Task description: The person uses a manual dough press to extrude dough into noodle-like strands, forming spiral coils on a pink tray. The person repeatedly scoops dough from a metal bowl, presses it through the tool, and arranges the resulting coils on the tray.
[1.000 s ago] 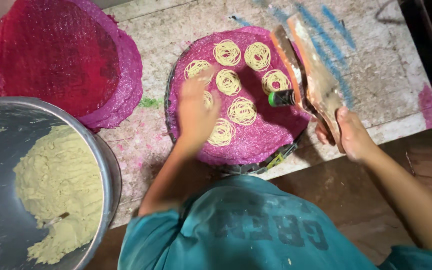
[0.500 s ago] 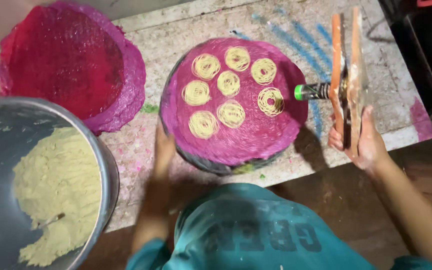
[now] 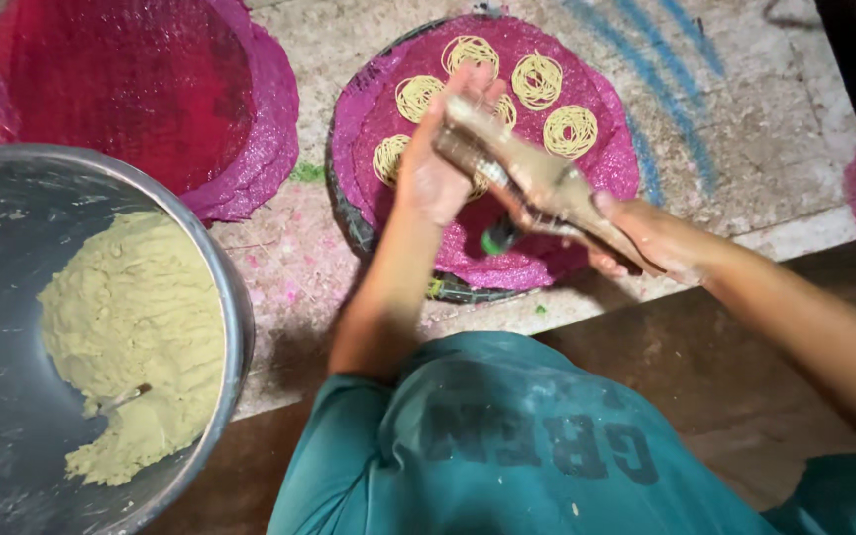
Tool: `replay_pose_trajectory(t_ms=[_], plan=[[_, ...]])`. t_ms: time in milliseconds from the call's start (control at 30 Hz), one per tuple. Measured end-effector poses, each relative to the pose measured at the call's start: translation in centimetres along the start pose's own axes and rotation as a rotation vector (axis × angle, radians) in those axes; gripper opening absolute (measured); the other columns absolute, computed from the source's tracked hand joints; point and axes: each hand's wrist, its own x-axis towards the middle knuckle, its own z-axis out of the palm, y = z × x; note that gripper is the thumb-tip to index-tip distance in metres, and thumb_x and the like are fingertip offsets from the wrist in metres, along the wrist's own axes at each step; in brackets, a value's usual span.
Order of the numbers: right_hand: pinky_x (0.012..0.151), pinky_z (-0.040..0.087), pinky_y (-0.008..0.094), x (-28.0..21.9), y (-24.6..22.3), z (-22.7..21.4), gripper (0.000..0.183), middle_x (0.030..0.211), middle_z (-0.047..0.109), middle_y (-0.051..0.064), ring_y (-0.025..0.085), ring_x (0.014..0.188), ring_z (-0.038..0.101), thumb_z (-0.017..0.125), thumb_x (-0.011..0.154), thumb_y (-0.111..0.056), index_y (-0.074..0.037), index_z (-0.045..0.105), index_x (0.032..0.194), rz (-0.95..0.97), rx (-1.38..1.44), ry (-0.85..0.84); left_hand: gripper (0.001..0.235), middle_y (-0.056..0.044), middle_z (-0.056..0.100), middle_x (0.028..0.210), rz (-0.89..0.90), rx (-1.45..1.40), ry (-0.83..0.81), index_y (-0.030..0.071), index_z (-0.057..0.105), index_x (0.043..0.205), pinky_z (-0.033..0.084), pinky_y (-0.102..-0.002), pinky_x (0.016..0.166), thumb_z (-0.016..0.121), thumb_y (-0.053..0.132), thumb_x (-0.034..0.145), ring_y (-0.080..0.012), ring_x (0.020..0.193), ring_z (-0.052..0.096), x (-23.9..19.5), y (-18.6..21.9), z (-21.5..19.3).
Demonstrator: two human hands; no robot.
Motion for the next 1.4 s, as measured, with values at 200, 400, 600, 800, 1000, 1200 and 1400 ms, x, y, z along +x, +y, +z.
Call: replay_pose_trajectory(t_ms=[200,400,600,800,1000,1200,1400], plan=[[0.053,0.049,0.037,0.2,-3.1,1.4,0.076,0.059,0.061,0.01,0.021,0.051,0.059,0.028,0.102,-0.062,-0.002,0.065,0.074,0.063,-0.519,0.241,0.034,0.006,0.043,0.07,0.073,-0.265,0.237,0.017,0.049,0.082,0.048,-0.035,0.084,0.06,0.041,0.104,-0.011,0.069,0.047,1.0,-1.6,1.4],[0.06,0.051,0.041,1.3,-2.3,4.8,0.072,0.06,0.061,0.009,0.023,0.055,0.061,0.026,0.104,-0.058,-0.003,0.063,0.077,-0.11,-0.702,0.321,0.036,0.006,0.04,0.063,0.144,-0.203,0.288,0.017,0.044,0.075,0.046,-0.035,0.069,0.052,0.037,0.104,-0.0114,0.059,0.042,-0.2,-0.3,-0.2],[0.073,0.053,0.046,0.1,-4.1,3.7,0.072,0.061,0.062,0.014,0.031,0.062,0.065,0.025,0.107,-0.053,-0.001,0.065,0.077,-0.015,-0.833,0.337,0.033,0.007,0.037,0.06,0.136,-0.31,0.442,0.019,0.042,0.072,0.044,-0.032,0.066,0.051,0.03,0.101,-0.0103,0.054,0.038,0.2,-2.8,-0.6],[0.069,0.049,0.05,1.3,-5.1,5.0,0.057,0.067,0.061,0.017,0.034,0.065,0.062,0.031,0.107,-0.047,-0.002,0.064,0.095,-0.242,-0.849,0.451,0.029,0.007,0.036,0.058,0.192,-0.242,0.427,0.018,0.041,0.071,0.04,-0.031,0.057,0.051,0.027,0.097,-0.01,0.051,0.036,2.4,-0.4,-0.3],[0.069,0.053,0.047,0.2,-4.6,6.2,0.068,0.062,0.062,0.018,0.034,0.061,0.066,0.028,0.108,-0.049,0.001,0.065,0.081,-0.029,-0.741,0.343,0.029,0.007,0.034,0.056,0.178,-0.196,0.545,0.019,0.04,0.069,0.035,-0.029,0.05,0.05,0.027,0.096,-0.0093,0.048,0.032,-0.4,0.0,0.9],[0.07,0.05,0.052,-1.3,-6.1,4.2,0.065,0.063,0.061,0.022,0.039,0.064,0.063,0.031,0.106,-0.049,0.001,0.067,0.086,-0.078,-0.889,0.478,0.031,0.007,0.031,0.056,0.173,-0.242,0.603,0.019,0.037,0.069,0.033,-0.028,0.051,0.049,0.026,0.096,-0.0088,0.049,0.029,2.2,-2.6,2.0],[0.066,0.049,0.047,1.5,-5.0,5.3,0.063,0.064,0.061,0.017,0.033,0.062,0.062,0.034,0.109,-0.05,0.002,0.065,0.089,-0.211,-0.786,0.463,0.029,0.006,0.033,0.057,0.205,-0.147,0.444,0.018,0.04,0.071,0.035,-0.032,0.053,0.045,0.03,0.097,-0.0107,0.049,0.032,2.3,1.3,2.9]])
